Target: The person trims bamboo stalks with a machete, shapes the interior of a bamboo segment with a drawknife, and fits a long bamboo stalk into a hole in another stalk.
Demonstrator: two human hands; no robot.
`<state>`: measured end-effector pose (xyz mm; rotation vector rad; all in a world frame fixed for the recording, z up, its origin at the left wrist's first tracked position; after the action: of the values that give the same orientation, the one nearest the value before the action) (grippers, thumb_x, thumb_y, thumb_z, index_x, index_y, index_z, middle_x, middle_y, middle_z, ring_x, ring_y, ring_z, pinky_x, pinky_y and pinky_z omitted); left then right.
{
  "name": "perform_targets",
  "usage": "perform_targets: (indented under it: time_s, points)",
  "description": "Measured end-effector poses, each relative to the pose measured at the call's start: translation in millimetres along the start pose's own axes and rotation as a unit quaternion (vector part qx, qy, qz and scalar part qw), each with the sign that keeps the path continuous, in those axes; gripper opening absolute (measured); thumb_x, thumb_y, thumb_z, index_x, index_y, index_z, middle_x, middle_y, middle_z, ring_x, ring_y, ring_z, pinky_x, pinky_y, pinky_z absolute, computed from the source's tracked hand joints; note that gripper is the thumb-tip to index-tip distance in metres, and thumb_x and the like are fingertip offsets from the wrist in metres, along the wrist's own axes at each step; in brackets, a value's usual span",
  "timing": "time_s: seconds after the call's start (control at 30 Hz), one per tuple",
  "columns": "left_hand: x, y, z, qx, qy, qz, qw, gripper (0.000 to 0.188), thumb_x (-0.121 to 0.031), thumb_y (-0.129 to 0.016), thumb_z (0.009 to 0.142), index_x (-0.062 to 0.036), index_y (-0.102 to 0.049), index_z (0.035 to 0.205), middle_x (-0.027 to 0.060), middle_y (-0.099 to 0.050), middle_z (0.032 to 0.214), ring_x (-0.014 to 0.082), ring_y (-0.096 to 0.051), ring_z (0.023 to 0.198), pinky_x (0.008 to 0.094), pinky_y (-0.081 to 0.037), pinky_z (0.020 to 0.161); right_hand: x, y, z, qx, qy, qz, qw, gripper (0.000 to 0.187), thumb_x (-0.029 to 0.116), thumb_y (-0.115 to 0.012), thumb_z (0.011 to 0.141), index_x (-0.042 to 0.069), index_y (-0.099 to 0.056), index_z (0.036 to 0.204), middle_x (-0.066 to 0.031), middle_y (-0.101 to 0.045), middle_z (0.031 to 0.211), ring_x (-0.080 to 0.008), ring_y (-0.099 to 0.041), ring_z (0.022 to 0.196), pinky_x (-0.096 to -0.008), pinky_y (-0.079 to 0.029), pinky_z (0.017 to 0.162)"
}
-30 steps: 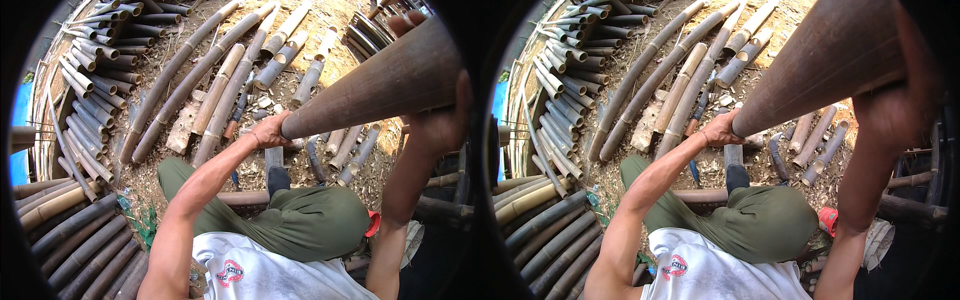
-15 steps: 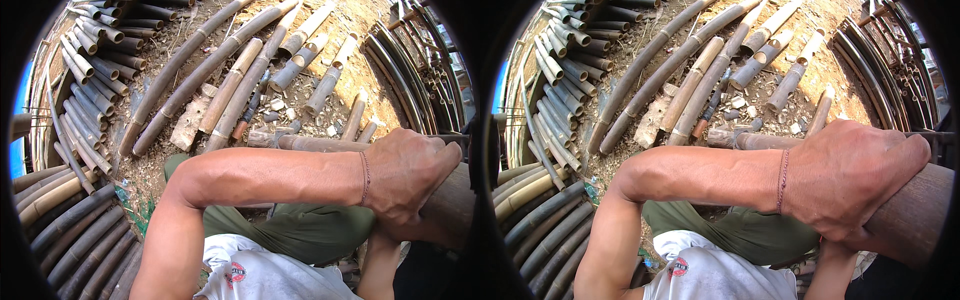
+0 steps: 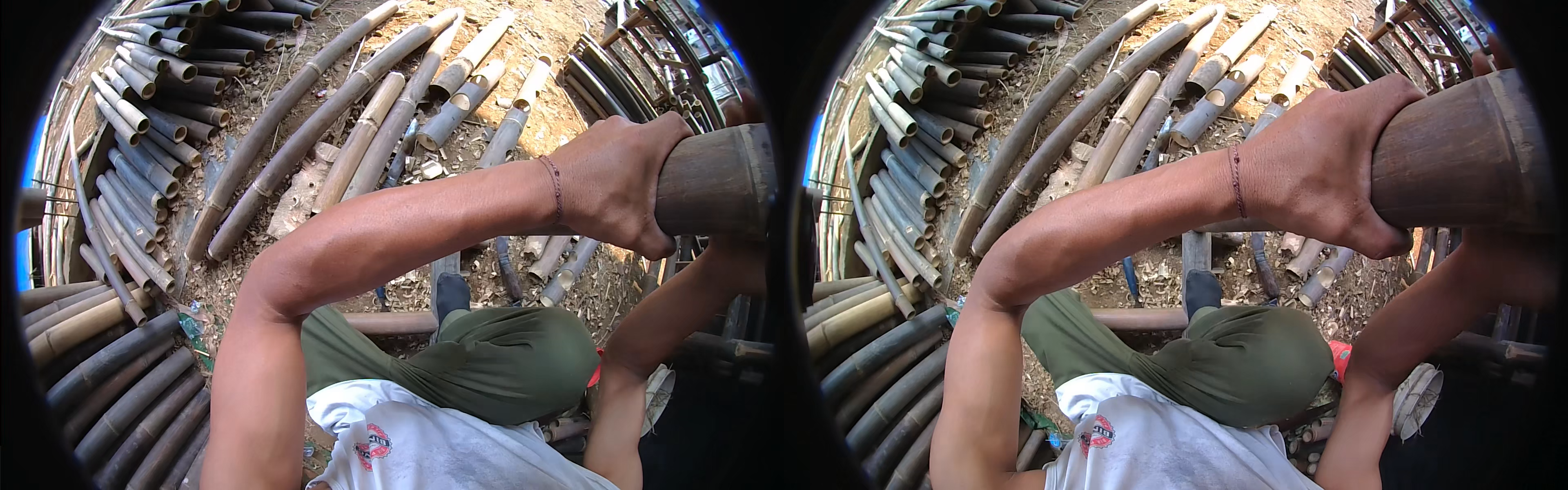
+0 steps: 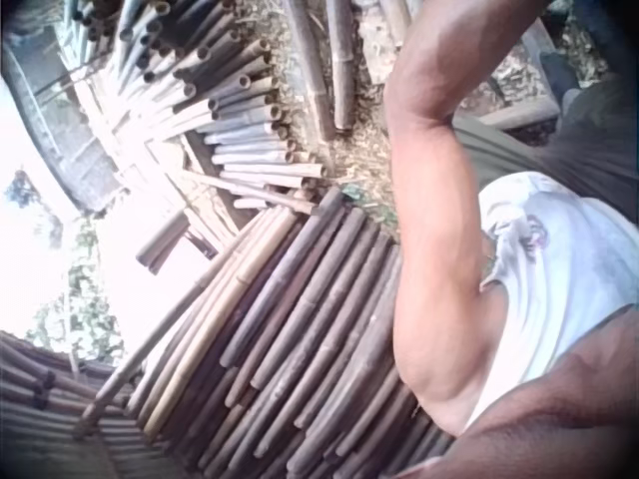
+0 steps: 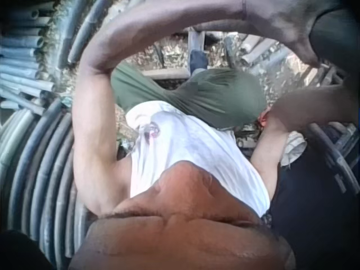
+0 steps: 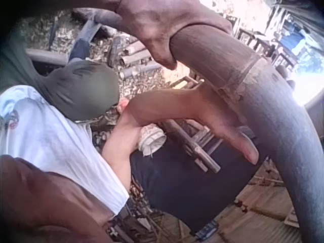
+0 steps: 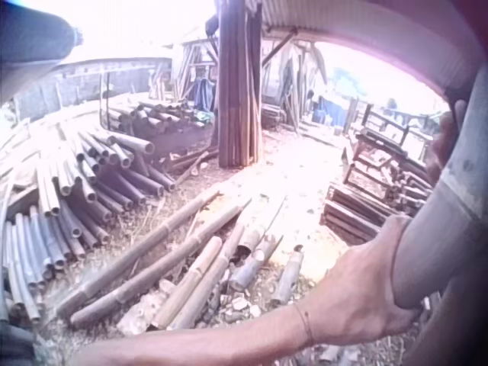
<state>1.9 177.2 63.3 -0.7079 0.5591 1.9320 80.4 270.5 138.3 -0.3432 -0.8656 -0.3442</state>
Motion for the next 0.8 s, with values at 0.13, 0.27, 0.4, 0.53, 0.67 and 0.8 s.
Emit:
perform_targets:
  time_s: [0.13,0.27,0.4,0.53,0.67,0.8]
  points:
    - [13,-10,-13,0.026,0.036,0.029,0.999,0.069,-0.027,-0.084,0.055,0.0017,-0.058,0.111,0.0188,-0.069,0.091,0.0306,-0.071,0.086,0.0384,-0.058,0.078,-218,148,-175,0.035,-0.226,-0.489,0.842,0.059,0.036,-0.063,0.085,-0.001,-0.050,0.129,-0.0232,-0.059,0.112,-0.0345,-0.061,0.101,-0.0455,-0.049,0.091]
    - [46,-16,-42,0.083,0.098,-0.032,0.991,0.067,-0.028,-0.085,0.055,0.0005,-0.061,0.110,0.0175,-0.070,0.093,0.0288,-0.071,0.086,0.0377,-0.057,0.079,-369,241,-409,0.302,-0.359,-0.705,0.532,0.056,0.022,-0.064,0.084,-0.002,-0.049,0.133,-0.0273,-0.059,0.121,-0.0386,-0.058,0.114,-0.0496,-0.045,0.102]
    - [84,-18,-80,0.118,0.160,-0.028,0.980,0.068,-0.028,-0.085,0.055,0.0002,-0.061,0.111,0.0171,-0.070,0.094,0.0285,-0.071,0.087,0.0375,-0.057,0.079,-386,198,-453,0.248,-0.534,-0.628,0.509,0.049,0.018,-0.064,0.081,-0.003,-0.055,0.124,-0.0305,-0.059,0.117,-0.0439,-0.059,0.108,-0.0513,-0.048,0.095]
    - [95,-19,-94,0.124,0.176,-0.044,0.976,0.069,-0.029,-0.085,0.055,-0.0001,-0.061,0.112,0.0167,-0.071,0.094,0.0281,-0.071,0.087,0.0373,-0.057,0.080,-373,193,-471,0.222,-0.571,-0.591,0.525,0.042,0.015,-0.063,0.079,-0.004,-0.061,0.115,-0.0337,-0.060,0.113,-0.0492,-0.060,0.102,-0.0531,-0.051,0.088]
    - [102,-21,-98,0.115,0.188,-0.060,0.974,0.070,-0.033,-0.085,0.054,-0.0013,-0.062,0.112,0.0169,-0.071,0.095,0.0293,-0.071,0.090,0.0374,-0.057,0.083,-290,143,-411,0.180,-0.379,-0.599,0.683,0.043,0.023,-0.067,0.076,0.000,-0.059,0.111,-0.0271,-0.065,0.096,-0.0464,-0.064,0.092,-0.0525,-0.052,0.083]
    - [99,-18,-95,0.106,0.171,-0.057,0.978,0.074,-0.031,-0.087,0.055,-0.0007,-0.061,0.117,0.0175,-0.070,0.098,0.0271,-0.071,0.091,0.0368,-0.057,0.084,-278,66,-382,0.357,-0.396,-0.514,0.672,0.045,0.028,-0.069,0.079,0.008,-0.054,0.117,-0.0180,-0.065,0.092,-0.0398,-0.066,0.088,-0.0488,-0.054,0.074]
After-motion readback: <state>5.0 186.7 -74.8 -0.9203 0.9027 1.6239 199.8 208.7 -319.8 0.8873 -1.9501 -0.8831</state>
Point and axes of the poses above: each hand's wrist, its own z-axis towards the middle knuckle, its own y-axis out of the back of the hand, x = y × z, the point moved 9 cm from there along z, towards the middle knuckle
